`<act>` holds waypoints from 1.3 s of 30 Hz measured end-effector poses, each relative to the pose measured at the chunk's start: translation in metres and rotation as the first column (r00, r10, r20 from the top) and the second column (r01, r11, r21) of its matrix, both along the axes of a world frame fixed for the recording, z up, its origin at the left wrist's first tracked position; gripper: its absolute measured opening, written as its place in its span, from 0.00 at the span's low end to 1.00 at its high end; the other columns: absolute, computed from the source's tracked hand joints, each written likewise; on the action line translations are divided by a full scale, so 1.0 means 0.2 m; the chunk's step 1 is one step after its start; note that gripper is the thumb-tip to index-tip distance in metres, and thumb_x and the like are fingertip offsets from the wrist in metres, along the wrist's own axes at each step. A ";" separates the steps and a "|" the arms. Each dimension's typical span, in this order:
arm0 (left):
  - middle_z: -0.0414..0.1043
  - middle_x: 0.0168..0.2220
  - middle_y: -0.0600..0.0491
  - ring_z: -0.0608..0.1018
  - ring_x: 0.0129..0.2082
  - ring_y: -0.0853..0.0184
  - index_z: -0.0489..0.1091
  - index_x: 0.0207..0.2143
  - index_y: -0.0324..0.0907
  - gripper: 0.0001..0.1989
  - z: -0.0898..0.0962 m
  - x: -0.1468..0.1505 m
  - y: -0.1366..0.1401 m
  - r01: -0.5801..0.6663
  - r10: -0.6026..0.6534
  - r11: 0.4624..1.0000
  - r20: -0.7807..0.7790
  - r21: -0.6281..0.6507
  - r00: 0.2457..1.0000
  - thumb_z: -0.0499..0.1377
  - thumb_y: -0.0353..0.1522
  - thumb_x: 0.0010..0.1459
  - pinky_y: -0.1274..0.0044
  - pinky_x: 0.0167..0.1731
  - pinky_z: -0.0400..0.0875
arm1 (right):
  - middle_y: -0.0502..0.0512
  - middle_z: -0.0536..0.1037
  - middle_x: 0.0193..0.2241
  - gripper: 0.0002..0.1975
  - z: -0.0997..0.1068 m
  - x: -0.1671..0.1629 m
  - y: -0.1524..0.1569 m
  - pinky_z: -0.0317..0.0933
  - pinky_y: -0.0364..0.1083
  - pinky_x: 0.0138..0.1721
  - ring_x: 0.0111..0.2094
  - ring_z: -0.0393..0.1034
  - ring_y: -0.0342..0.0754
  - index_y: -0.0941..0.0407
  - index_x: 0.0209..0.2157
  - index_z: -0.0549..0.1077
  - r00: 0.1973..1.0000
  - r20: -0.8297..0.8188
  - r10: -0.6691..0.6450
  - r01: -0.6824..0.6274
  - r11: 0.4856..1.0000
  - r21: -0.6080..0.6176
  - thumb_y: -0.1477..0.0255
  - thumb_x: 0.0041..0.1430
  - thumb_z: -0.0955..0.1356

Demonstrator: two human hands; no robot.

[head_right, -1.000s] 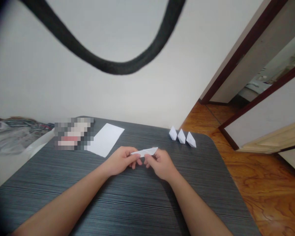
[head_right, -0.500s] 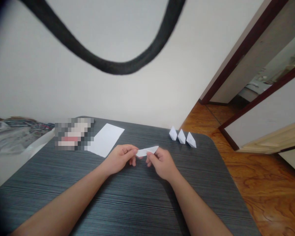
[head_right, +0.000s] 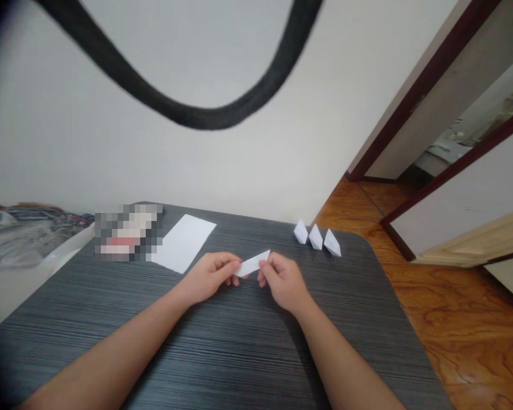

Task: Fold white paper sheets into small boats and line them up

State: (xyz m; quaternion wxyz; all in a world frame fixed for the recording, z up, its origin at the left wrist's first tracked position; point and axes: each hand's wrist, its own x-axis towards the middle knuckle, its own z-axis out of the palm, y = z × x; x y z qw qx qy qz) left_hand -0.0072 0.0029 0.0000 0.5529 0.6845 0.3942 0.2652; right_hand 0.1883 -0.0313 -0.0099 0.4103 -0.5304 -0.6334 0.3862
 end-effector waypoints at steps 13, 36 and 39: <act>0.73 0.24 0.53 0.73 0.23 0.71 0.73 0.27 0.37 0.17 0.02 -0.01 -0.02 0.149 -0.143 0.987 -0.111 0.055 0.983 0.50 0.38 0.59 0.81 0.24 0.63 | 0.48 0.72 0.18 0.11 -0.01 -0.03 0.00 0.57 0.40 0.24 0.20 0.64 0.41 0.57 0.26 0.68 0.996 0.021 0.084 -0.083 0.996 -0.013 0.69 0.61 0.61; 0.73 0.25 0.53 0.72 0.22 0.72 0.70 0.28 0.38 0.14 0.02 0.02 -0.03 0.089 -0.082 0.993 -0.088 0.078 0.993 0.51 0.38 0.58 0.82 0.24 0.65 | 0.49 0.73 0.19 0.11 0.02 -0.05 0.00 0.60 0.41 0.28 0.22 0.68 0.41 0.57 0.23 0.65 0.986 0.128 0.111 -0.109 0.994 -0.024 0.72 0.60 0.62; 0.74 0.25 0.53 0.73 0.23 0.72 0.70 0.27 0.37 0.13 0.02 0.01 -0.02 0.120 -0.116 0.992 -0.102 0.042 0.988 0.52 0.36 0.57 0.82 0.24 0.65 | 0.48 0.73 0.19 0.11 0.01 -0.05 0.00 0.59 0.41 0.27 0.21 0.67 0.41 0.57 0.23 0.64 0.987 0.127 0.096 -0.095 0.995 -0.009 0.72 0.60 0.62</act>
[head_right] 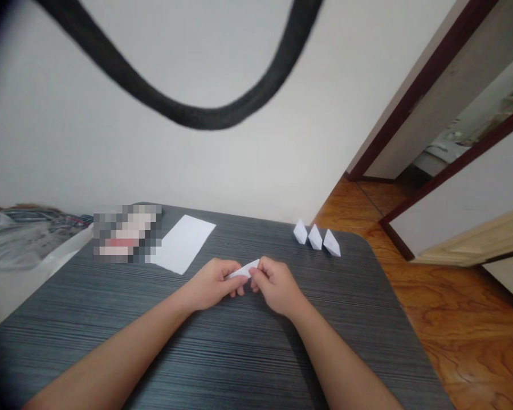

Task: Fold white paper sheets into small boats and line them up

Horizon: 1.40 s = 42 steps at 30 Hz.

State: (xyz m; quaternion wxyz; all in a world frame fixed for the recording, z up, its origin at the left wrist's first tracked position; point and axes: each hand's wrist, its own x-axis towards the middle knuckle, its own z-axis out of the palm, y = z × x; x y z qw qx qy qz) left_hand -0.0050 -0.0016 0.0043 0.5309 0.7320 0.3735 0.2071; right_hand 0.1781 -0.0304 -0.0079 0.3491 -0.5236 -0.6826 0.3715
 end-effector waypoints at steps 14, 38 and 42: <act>0.73 0.26 0.53 0.72 0.23 0.72 0.70 0.29 0.37 0.12 -0.01 0.00 0.01 -0.017 0.018 1.000 0.063 -0.019 0.998 0.52 0.35 0.57 0.81 0.24 0.66 | 0.50 0.74 0.21 0.09 0.00 0.01 0.00 0.61 0.41 0.28 0.23 0.68 0.41 0.58 0.25 0.68 0.998 -0.049 0.036 -0.036 0.999 -0.012 0.73 0.60 0.62; 0.73 0.24 0.52 0.73 0.22 0.72 0.70 0.28 0.37 0.15 -0.01 -0.01 0.00 -0.081 0.090 0.991 0.087 -0.105 0.992 0.50 0.38 0.58 0.80 0.24 0.66 | 0.51 0.73 0.21 0.10 -0.03 0.04 0.00 0.62 0.43 0.28 0.23 0.68 0.43 0.58 0.26 0.69 0.994 -0.110 -0.025 0.026 1.000 0.003 0.70 0.60 0.62; 0.73 0.24 0.52 0.73 0.22 0.72 0.70 0.28 0.36 0.15 -0.01 -0.01 0.00 -0.076 0.092 0.987 0.108 -0.141 0.990 0.51 0.38 0.58 0.80 0.24 0.67 | 0.51 0.73 0.23 0.10 -0.04 0.04 0.01 0.61 0.42 0.27 0.23 0.68 0.43 0.58 0.28 0.70 0.990 -0.139 0.008 -0.012 1.000 -0.027 0.69 0.60 0.62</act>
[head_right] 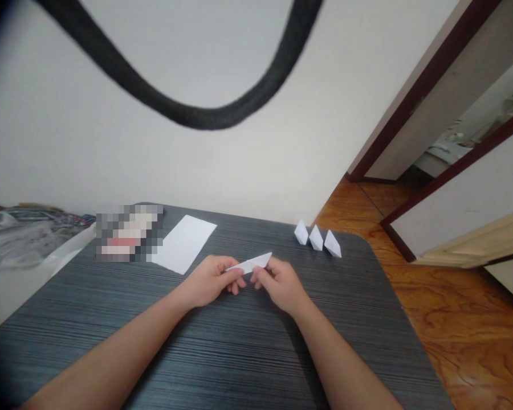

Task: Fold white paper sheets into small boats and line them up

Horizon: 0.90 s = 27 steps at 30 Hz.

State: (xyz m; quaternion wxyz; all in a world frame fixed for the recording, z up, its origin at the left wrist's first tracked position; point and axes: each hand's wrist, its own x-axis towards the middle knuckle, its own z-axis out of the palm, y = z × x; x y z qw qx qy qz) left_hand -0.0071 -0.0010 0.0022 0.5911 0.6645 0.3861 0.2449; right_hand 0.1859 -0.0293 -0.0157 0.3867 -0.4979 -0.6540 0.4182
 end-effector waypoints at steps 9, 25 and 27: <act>0.71 0.20 0.53 0.72 0.21 0.71 0.71 0.32 0.37 0.16 0.00 0.00 0.01 -0.015 0.016 0.995 -0.012 0.099 1.000 0.49 0.39 0.60 0.80 0.25 0.65 | 0.52 0.74 0.23 0.12 0.00 0.02 0.00 0.61 0.42 0.27 0.23 0.68 0.43 0.59 0.29 0.72 0.999 0.037 0.001 -0.002 1.000 0.018 0.68 0.61 0.62; 0.71 0.33 0.52 0.71 0.27 0.71 0.68 0.37 0.40 0.11 0.00 0.01 0.00 -0.114 0.113 0.963 0.021 0.243 0.993 0.50 0.36 0.60 0.79 0.27 0.64 | 0.50 0.73 0.21 0.11 0.03 0.00 0.00 0.60 0.42 0.29 0.24 0.68 0.42 0.57 0.26 0.70 0.993 0.114 0.038 -0.043 0.998 0.047 0.72 0.60 0.61; 0.70 0.34 0.51 0.70 0.29 0.70 0.68 0.34 0.40 0.09 0.00 0.00 0.00 -0.104 0.110 0.947 -0.005 0.305 0.994 0.51 0.34 0.59 0.79 0.28 0.64 | 0.50 0.74 0.22 0.10 0.03 0.00 0.00 0.61 0.42 0.30 0.25 0.69 0.43 0.57 0.27 0.70 0.994 0.101 0.044 -0.049 0.998 0.045 0.73 0.60 0.61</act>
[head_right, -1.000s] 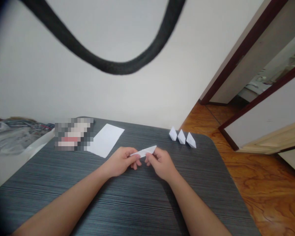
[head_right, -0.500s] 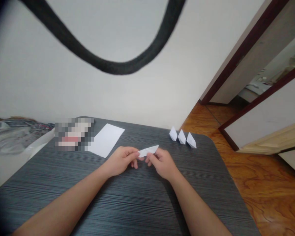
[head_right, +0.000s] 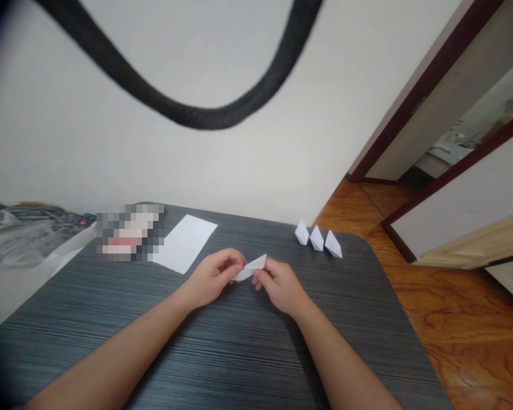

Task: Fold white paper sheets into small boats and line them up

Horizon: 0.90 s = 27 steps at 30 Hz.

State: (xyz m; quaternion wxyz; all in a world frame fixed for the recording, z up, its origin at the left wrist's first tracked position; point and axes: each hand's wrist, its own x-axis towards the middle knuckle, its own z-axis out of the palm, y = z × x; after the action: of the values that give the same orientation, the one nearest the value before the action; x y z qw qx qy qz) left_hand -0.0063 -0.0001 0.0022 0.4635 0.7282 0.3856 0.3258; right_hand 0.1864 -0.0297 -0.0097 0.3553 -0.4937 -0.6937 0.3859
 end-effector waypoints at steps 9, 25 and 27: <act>0.69 0.33 0.51 0.70 0.34 0.68 0.69 0.32 0.40 0.07 0.01 -0.01 0.01 0.046 -0.034 0.985 -0.075 0.167 0.997 0.51 0.30 0.58 0.77 0.35 0.63 | 0.50 0.74 0.22 0.10 -0.01 0.01 0.00 0.61 0.42 0.29 0.24 0.70 0.43 0.57 0.28 0.71 1.000 0.026 -0.003 0.003 1.000 0.014 0.73 0.61 0.61; 0.67 0.24 0.55 0.67 0.24 0.72 0.71 0.30 0.39 0.09 0.02 -0.01 0.00 0.148 -0.134 0.985 -0.151 0.086 0.979 0.52 0.31 0.57 0.81 0.25 0.59 | 0.49 0.73 0.21 0.10 0.02 -0.01 0.01 0.59 0.42 0.30 0.25 0.68 0.43 0.56 0.24 0.70 0.995 0.100 0.010 -0.020 0.995 0.094 0.74 0.59 0.63; 0.67 0.22 0.56 0.68 0.22 0.73 0.71 0.30 0.39 0.09 0.01 -0.01 0.00 0.162 -0.158 0.987 -0.136 0.017 0.978 0.51 0.31 0.57 0.82 0.23 0.59 | 0.49 0.72 0.21 0.09 0.02 -0.01 0.01 0.59 0.42 0.30 0.24 0.67 0.43 0.56 0.25 0.70 0.994 0.109 0.007 -0.018 0.995 0.096 0.73 0.59 0.63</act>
State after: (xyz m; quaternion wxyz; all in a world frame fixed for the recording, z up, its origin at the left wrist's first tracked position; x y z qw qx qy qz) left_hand -0.0088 0.0004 0.0052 0.4510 0.7835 0.3514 0.2432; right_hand 0.1842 -0.0279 -0.0057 0.3382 -0.4917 -0.7330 0.3266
